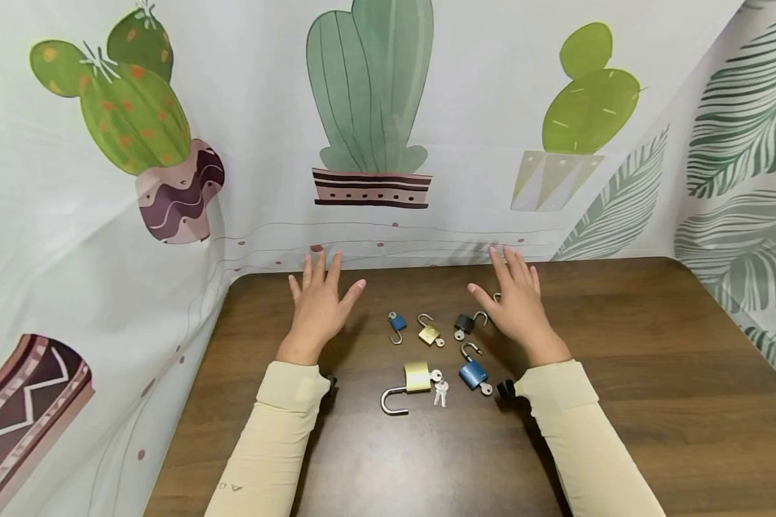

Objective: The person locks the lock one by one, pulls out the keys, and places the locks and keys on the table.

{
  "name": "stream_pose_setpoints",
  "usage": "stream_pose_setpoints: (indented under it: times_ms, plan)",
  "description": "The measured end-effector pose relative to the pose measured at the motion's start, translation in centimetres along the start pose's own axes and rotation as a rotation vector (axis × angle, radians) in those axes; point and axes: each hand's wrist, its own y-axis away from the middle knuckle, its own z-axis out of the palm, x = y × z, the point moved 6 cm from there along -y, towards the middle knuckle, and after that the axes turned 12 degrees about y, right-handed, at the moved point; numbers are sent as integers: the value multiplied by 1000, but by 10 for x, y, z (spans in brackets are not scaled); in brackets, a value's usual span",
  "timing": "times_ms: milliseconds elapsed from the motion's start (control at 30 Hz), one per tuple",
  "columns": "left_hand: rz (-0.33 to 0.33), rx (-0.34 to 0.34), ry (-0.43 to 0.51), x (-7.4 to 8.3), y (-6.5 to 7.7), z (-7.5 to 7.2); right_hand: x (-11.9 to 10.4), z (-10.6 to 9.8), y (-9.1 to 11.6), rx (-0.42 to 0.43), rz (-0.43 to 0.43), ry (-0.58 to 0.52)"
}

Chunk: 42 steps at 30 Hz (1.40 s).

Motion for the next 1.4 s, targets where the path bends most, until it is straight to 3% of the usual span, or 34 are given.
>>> stream_pose_setpoints:
  times_ms: [167, 467, 867, 1067, 1400]
  plan:
    - [-5, -13, 2, 0, 0, 0, -6, 1, 4, 15, -37, -12]
    - [10, -31, 23, 10, 4, 2, -39, 12, 16, -1, -181, -77]
    - [36, -101, 38, 21, 17, 16, -77, 18, 46, -43, -367, -91]
    - [88, -106, 12, 29, 22, 19, -93, 22, 62, -134, -471, -55]
    - [73, -148, 5, 28, 37, 19, -108, 31, 87, -269, -563, 7]
